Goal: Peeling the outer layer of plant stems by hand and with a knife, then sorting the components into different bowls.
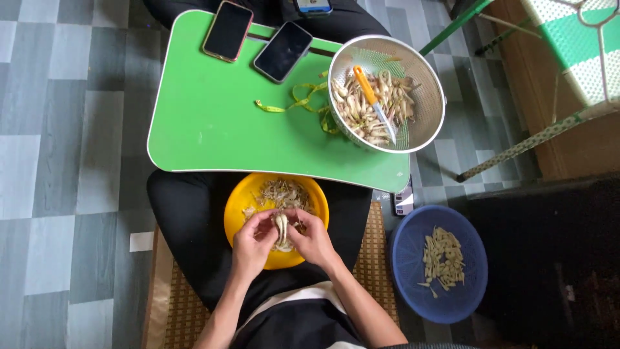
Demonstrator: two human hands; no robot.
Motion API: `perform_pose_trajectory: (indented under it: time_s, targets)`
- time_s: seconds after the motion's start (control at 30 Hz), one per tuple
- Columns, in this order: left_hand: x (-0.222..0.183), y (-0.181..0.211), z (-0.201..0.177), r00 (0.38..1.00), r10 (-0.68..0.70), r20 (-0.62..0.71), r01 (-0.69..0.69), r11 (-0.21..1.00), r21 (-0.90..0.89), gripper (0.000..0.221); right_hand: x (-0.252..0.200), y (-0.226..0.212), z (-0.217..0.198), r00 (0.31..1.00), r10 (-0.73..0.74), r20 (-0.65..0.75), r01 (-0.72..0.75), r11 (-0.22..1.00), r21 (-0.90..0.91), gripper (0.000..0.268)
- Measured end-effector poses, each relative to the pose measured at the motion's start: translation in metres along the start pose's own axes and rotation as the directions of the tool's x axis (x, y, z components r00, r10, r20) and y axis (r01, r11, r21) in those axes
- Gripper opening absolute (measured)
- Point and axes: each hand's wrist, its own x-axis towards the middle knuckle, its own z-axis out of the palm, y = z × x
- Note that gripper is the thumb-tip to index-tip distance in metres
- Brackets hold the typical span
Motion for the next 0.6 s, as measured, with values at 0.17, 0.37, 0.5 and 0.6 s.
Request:
perform_pose_trajectory:
  time_s: [0.17, 0.37, 0.5, 0.6]
  targets:
    - [-0.002, 0.007, 0.008, 0.992, 0.103, -0.07, -0.083, 0.965, 0.249, 0.036, -0.004, -0.008, -0.008, 0.991, -0.084, 0.106, 0.066, 0.985, 0.157, 0.025]
    - [0.004, -0.009, 0.003, 0.995, 0.085, 0.055, -0.099, 0.927, 0.361, 0.028, 0.005, 0.032, -0.006, 0.999, 0.016, 0.036, -0.02, 0.992, 0.126, 0.024]
    - [0.009, 0.004, -0.02, 0.976, 0.073, 0.207, -0.174, 0.834, 0.524, 0.021, 0.012, 0.035, -0.026, 0.981, 0.086, 0.173, -0.096, 0.994, 0.047, 0.009]
    - [0.011, 0.027, -0.039, 0.941, -0.05, 0.335, -0.139, 0.845, 0.517, 0.022, 0.016, 0.023, -0.037, 0.973, 0.041, 0.225, -0.023, 0.997, -0.08, 0.017]
